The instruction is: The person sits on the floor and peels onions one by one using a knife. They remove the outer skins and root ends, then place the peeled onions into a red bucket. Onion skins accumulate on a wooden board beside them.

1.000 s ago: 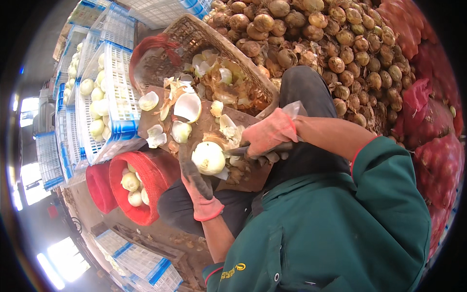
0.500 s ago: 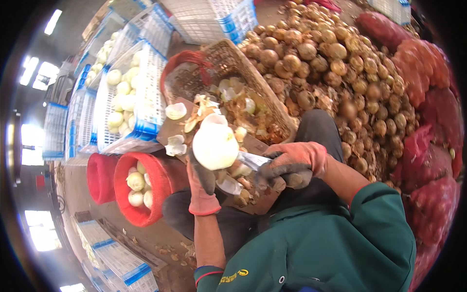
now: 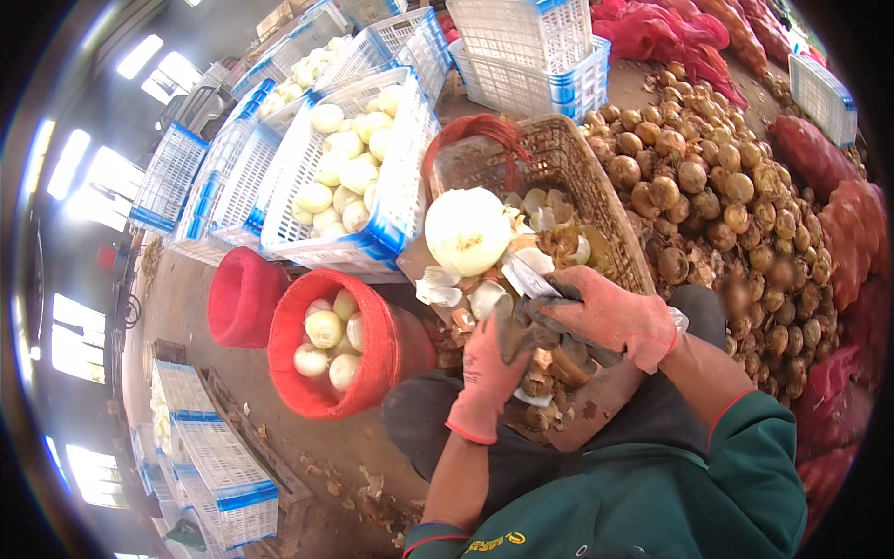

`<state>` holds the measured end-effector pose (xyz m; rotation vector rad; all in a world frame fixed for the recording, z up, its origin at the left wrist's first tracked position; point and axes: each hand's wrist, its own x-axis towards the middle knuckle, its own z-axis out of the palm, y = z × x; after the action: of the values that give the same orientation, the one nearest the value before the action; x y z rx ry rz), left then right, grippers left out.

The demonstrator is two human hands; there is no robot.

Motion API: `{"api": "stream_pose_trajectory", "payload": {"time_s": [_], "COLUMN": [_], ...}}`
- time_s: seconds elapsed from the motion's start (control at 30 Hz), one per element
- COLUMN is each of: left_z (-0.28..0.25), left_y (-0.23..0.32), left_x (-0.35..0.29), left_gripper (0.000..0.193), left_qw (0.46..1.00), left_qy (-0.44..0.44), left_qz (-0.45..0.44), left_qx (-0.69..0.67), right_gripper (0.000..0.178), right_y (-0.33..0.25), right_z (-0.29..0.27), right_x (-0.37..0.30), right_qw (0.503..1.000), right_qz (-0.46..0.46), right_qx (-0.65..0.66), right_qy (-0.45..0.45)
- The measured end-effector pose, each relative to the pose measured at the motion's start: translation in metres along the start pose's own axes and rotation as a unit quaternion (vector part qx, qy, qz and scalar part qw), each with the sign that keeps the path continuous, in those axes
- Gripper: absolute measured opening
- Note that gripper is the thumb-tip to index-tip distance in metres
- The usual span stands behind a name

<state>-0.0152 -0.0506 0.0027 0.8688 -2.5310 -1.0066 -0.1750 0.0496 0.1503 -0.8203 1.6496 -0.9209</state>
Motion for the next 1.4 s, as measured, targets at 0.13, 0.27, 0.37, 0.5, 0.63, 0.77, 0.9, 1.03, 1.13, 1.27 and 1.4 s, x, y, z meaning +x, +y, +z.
{"api": "stream_pose_trajectory", "payload": {"time_s": [0.13,0.27,0.37,0.5,0.63,0.77,0.9,1.03,1.13,1.27,1.4], "left_z": [0.004,0.007,0.0,-0.001,-0.004,-0.011,0.002,0.007,0.011,0.018,0.043], "left_y": [0.01,0.012,0.025,0.029,0.023,0.024,0.019,0.016,0.01,0.032,0.047], "left_x": [0.001,-0.001,0.001,0.001,-0.005,-0.005,0.002,0.007,0.002,-0.006,-0.011], "left_gripper": [0.075,0.072,0.07,0.068,0.068,0.068,0.066,0.061,0.068,0.062,0.056], "left_qw": [0.994,0.99,0.983,0.977,0.975,0.971,0.975,0.971,0.969,0.991,0.988], "left_qy": [-0.066,-0.065,-0.12,-0.165,-0.175,-0.189,-0.167,-0.185,-0.183,-0.127,-0.106], "left_qz": [0.042,0.079,0.089,0.095,0.085,0.084,0.095,0.117,0.074,0.027,0.106], "left_qx": [0.079,0.101,0.107,0.098,0.107,0.119,0.113,0.095,0.147,0.01,0.03], "right_gripper": [0.025,0.024,0.022,0.018,0.02,0.023,0.026,0.027,0.026,0.028,0.026], "right_y": [-0.02,-0.084,-0.104,-0.085,-0.097,-0.071,-0.052,0.027,0.084,0.122,0.218], "right_z": [0.004,0.019,0.033,0.049,0.063,0.058,0.037,-0.005,-0.038,-0.079,-0.104], "right_x": [0.04,0.068,0.107,0.213,0.215,0.192,0.121,0.067,0.02,-0.07,-0.134], "right_qw": [0.996,0.993,0.966,0.85,0.921,0.926,0.995,0.98,0.984,0.904,0.771], "right_qz": [-0.082,-0.105,-0.228,-0.317,-0.188,-0.153,0.027,-0.018,0.041,0.083,0.1], "right_qx": [-0.012,-0.027,-0.038,-0.4,-0.34,-0.345,-0.091,-0.147,-0.034,0.229,0.344], "right_qy": [0.015,0.035,0.115,0.132,0.017,0.007,0.045,0.133,0.172,0.351,0.527]}}
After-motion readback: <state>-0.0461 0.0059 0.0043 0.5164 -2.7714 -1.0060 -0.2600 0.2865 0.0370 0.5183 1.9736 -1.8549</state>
